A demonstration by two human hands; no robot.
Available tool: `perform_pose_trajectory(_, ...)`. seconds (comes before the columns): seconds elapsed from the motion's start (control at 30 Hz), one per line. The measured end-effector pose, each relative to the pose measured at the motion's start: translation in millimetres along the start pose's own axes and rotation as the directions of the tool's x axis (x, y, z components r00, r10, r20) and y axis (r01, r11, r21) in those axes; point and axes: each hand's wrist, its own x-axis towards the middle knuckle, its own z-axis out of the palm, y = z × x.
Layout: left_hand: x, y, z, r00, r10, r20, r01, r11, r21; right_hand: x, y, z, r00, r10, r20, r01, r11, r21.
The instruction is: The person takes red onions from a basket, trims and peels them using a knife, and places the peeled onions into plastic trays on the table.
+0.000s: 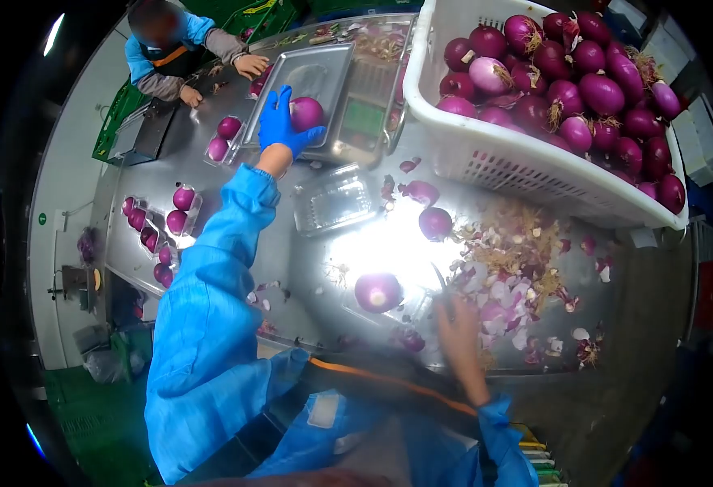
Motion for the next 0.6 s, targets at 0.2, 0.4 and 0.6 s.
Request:
perform_pose_trajectory(0.2, 26.1, -2.3, 12.7, 0.971, -0.129, 0.201, 0.133, 0.991, -0.006, -5.0, 5.3, 3.3, 0.995, 0.087, -0.053, -0.086, 0.996, 0.024)
perform_pose_trajectory(0.4, -23.4, -18.1, 39.6, 0.962, -0.125, 0.241, 0.271, 0.435, -0.858, 12.7, -26.6, -0.6, 0.981, 0.194, 0.032, -0.196, 0.977, 0.087)
perform_pose_trajectory(0.6, -164.9, 113.0, -17.0, 0.643, 0.419, 0.641, 0.762, -0.272, -0.587, 49.6, -42.0, 3.4, 0.999, 0.009, 0.033, -0.019, 0.952, 0.306)
